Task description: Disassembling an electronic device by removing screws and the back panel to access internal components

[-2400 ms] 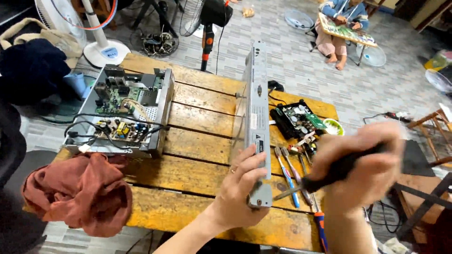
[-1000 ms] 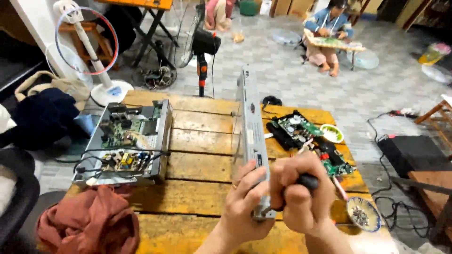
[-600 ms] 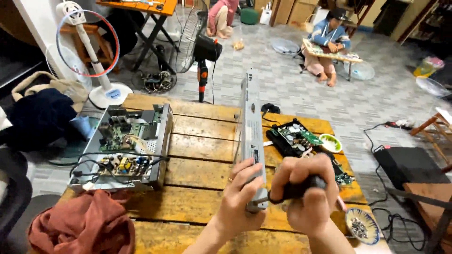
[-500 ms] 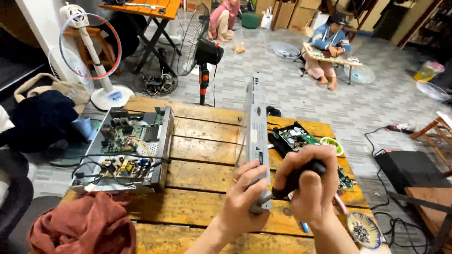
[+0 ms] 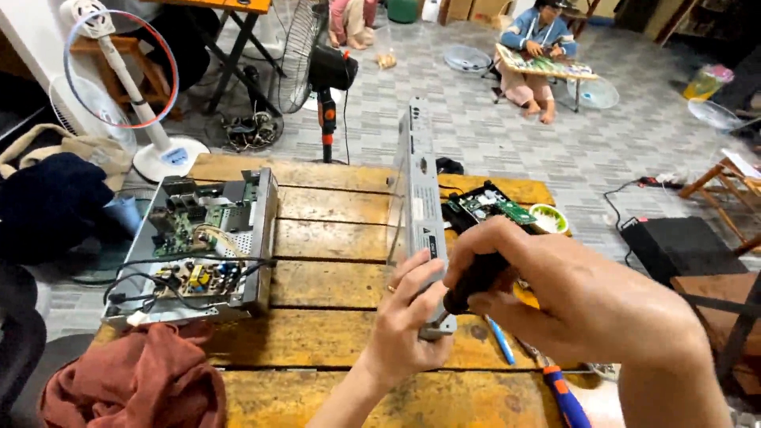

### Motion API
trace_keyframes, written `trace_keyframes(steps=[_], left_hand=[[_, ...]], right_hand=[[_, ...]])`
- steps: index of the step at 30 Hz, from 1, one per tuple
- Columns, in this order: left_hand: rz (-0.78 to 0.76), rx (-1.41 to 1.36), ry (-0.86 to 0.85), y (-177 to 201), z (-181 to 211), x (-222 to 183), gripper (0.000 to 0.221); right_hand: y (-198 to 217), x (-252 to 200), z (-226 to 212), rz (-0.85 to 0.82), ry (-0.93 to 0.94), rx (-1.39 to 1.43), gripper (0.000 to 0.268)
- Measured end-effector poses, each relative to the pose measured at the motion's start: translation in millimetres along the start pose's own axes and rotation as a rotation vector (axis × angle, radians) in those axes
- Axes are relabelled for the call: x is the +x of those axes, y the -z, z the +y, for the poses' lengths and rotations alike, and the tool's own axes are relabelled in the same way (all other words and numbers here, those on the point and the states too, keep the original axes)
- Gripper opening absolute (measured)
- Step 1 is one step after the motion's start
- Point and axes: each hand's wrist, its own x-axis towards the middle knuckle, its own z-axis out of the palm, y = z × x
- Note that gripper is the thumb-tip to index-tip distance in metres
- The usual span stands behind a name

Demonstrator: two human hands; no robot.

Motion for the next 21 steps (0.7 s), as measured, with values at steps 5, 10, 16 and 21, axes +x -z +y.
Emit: trace_keyframes(steps=[5,10,16,21], left_hand=[[0.004,0.022,-0.022,-3,7,3,0.044],[0.034,0.025,0.008,-1,6,3,0.035],[0.048,0.016,-0.001,0,9,6,0.032],[0.053,0.027,0.014,-5,4,2,0.035]], right_hand=[[-5,5,1,0.018,-0.096,-0.1,0.032],[-9,0,9,0.173,-0.306,-0.146,0.035],[5,6,3,0.072,-0.27,-0.381,0.034],[12,13,-4,0.004,-0.255,-0.314,0.029]])
